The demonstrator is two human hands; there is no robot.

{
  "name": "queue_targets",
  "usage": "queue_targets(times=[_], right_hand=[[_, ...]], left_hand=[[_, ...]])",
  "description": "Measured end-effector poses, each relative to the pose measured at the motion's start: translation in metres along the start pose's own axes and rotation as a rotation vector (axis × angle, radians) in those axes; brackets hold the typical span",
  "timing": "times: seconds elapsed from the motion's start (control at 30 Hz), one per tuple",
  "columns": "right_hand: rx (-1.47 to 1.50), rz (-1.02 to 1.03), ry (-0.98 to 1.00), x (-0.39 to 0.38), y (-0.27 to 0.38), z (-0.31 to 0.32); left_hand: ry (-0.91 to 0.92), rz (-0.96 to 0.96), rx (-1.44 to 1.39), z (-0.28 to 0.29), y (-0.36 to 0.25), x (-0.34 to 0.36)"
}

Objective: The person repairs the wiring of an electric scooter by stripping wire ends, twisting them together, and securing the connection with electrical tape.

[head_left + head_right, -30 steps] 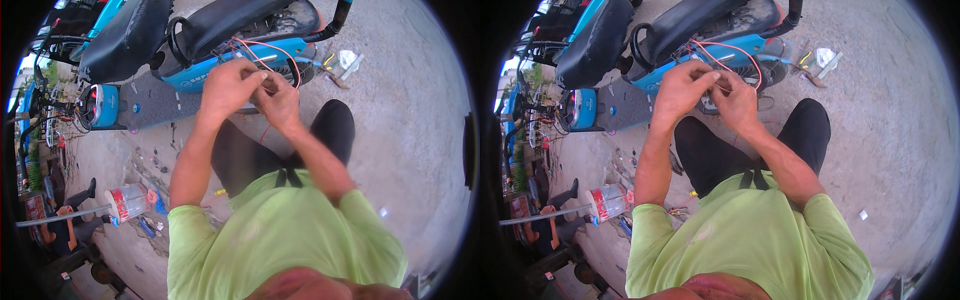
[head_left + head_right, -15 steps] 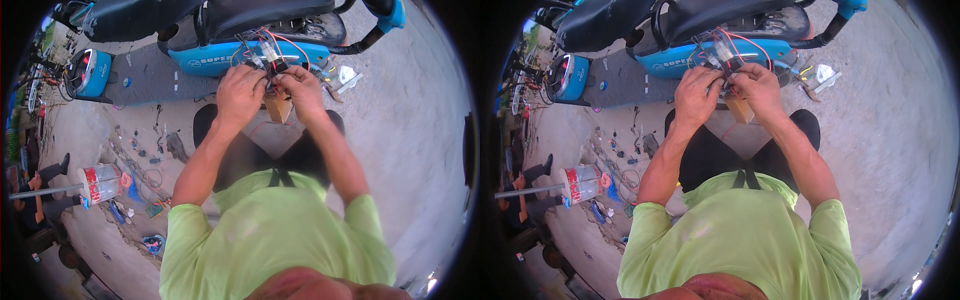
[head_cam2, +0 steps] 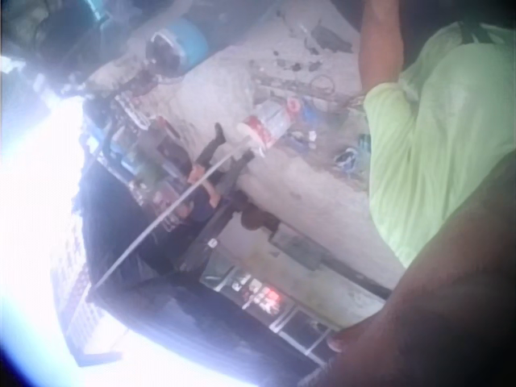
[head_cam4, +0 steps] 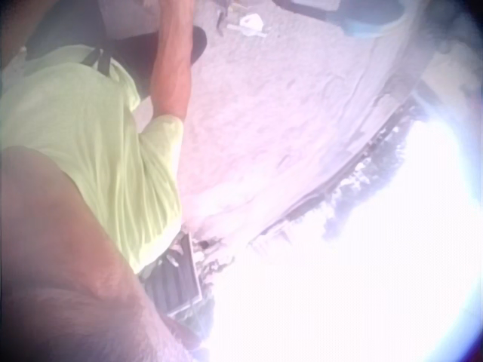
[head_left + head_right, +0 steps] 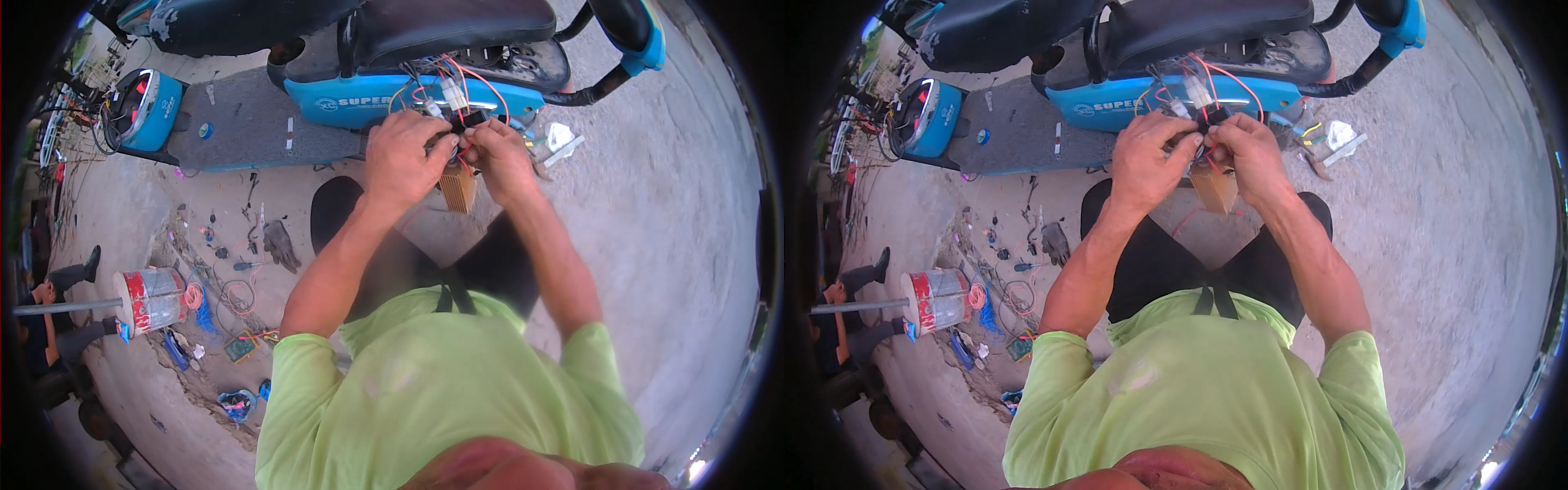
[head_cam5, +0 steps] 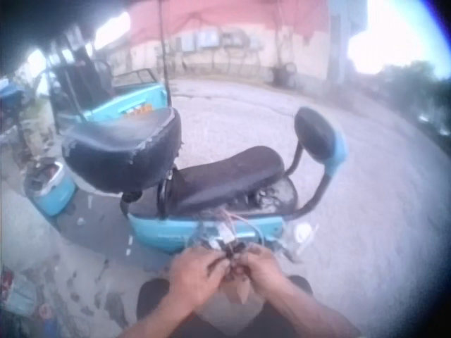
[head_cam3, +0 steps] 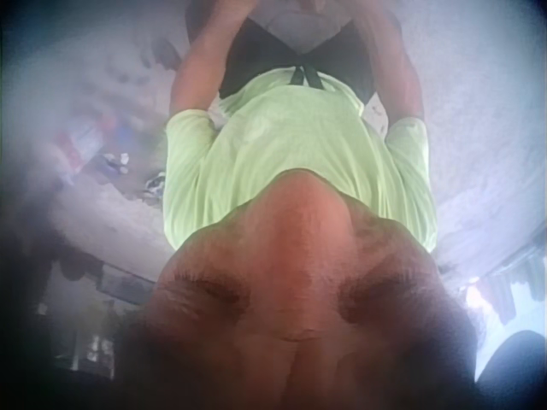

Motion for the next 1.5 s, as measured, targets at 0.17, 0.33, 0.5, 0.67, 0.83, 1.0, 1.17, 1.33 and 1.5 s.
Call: queue_targets(times=[0.17, 0.33, 0.5, 0.67, 0.83, 1.0, 1.17, 1.33, 1.5], right_hand=[[-0.191, 0.037, 0.013, -0.002, 0.014, -0.019], [-0.213, 0.042, -0.063, -0.005, 0.011, -0.014], [0.008, 0.017, 0.066, 0.008, -0.012, -0.001], [0.068, -0.052, 0.155, 0.008, -0.008, 0.002], [0.037, -0.004, 0.17, 0.014, -0.009, 0.008], [0.071, -0.046, 0.211, 0.009, -0.008, 0.001], [0.118, -0.104, 0.132, 0.006, -0.003, -0.002], [0.128, -0.149, 0.133, -0.001, 0.005, -0.011], [0.093, -0.118, 0.183, -0.001, 0.001, -0.012]], left_hand=[[-0.028, -0.038, 0.135, 0.011, 0.01, -0.008], [0.022, -0.007, 0.283, -0.003, 0.01, -0.004], [0.019, 0.031, 0.298, 0.005, 0.011, -0.011], [-0.141, -0.119, 0.22, 0.004, 0.007, -0.017], [-0.254, -0.173, 0.042, 0.0, -0.001, -0.012], [-0.129, 0.007, 0.033, 0.003, 0.004, -0.011], [-0.134, -0.083, 0.136, 0.002, 0.001, -0.014], [-0.168, -0.126, 0.164, 0.005, -0.003, -0.018], [-0.235, -0.068, 0.074, -0.004, 0.011, -0.017]])
Point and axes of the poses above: each hand's wrist, its own x-axis towards the middle knuckle, its own z-axis out of the back of the hand, y = z × x, the point moved 1 cm from there along x, towards the middle knuckle, and after that the axes turned 10 degrees about -x, right-handed, at the moved point
